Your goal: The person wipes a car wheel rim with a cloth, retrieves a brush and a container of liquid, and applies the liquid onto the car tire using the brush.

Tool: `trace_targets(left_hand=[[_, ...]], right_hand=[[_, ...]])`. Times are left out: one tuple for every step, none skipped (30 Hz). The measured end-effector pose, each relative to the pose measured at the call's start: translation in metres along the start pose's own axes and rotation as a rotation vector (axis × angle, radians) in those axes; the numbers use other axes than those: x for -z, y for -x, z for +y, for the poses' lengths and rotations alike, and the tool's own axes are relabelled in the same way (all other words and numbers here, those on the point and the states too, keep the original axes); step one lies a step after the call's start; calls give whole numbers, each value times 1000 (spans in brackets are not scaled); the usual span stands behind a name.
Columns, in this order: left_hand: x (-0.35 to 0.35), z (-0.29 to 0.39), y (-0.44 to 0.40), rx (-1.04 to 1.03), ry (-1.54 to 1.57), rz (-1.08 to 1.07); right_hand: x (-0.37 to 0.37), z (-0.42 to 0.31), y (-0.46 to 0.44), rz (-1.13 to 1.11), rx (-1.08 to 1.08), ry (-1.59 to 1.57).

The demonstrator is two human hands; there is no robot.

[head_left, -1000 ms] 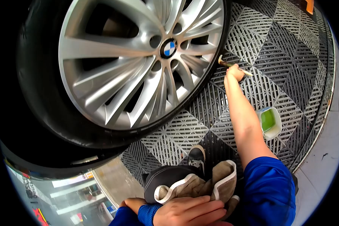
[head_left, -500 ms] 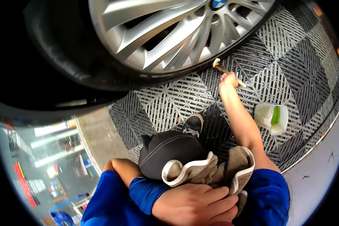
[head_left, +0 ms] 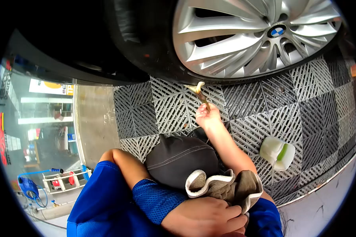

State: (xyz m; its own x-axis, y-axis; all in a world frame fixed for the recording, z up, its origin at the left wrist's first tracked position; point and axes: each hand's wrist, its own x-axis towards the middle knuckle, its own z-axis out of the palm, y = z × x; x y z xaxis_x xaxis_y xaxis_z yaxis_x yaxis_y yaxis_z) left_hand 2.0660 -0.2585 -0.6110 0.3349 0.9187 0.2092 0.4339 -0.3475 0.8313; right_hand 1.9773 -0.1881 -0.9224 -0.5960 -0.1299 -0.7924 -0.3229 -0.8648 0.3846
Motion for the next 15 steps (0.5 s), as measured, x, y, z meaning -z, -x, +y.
trace_targets(left_hand=[[-2, -1, -1, -10, 40, 3], [-3, -2, -1, -11, 22, 15], [-5, -2, 0, -15, 73, 6], [-7, -2, 0, -19, 123, -4], [-8, -3, 1, -18, 107, 6], [-10, -2, 2, -13, 82, -29], [-12, -2, 3, -5, 62, -60], [-14, -1, 4, -3, 54, -48], [-16, -2, 5, -22, 58, -22], [-17, -2, 6, -43, 62, 3], [-17, -2, 8, -46, 52, 12], [-17, -2, 10, -40, 70, 22], [-17, -2, 11, -33, 90, 32], [-17, -2, 12, -32, 89, 42], [-16, -1, 13, -52, 50, 47]], right_hand=[[-4, 6, 14, -57, -19, 39], [-10, 13, 28, -57, 8, 22], [-15, 15, 38, -60, -14, 3], [-19, 19, 54, -91, -2, 38], [-25, 22, 72, -124, 9, 74], [-31, 23, 87, -187, 27, 105], [-35, 22, 99, -245, 43, 136], [-37, 19, 106, -280, 110, 152], [-39, 13, 114, -334, 176, 162], [-35, 2, 113, -446, 247, 231], [-30, -8, 111, -558, 318, 301], [-28, -14, 116, -588, 425, 433], [-24, -20, 121, -616, 532, 563], [-17, -24, 117, -753, 758, 828], [-10, -29, 117, -708, 910, 1098]])
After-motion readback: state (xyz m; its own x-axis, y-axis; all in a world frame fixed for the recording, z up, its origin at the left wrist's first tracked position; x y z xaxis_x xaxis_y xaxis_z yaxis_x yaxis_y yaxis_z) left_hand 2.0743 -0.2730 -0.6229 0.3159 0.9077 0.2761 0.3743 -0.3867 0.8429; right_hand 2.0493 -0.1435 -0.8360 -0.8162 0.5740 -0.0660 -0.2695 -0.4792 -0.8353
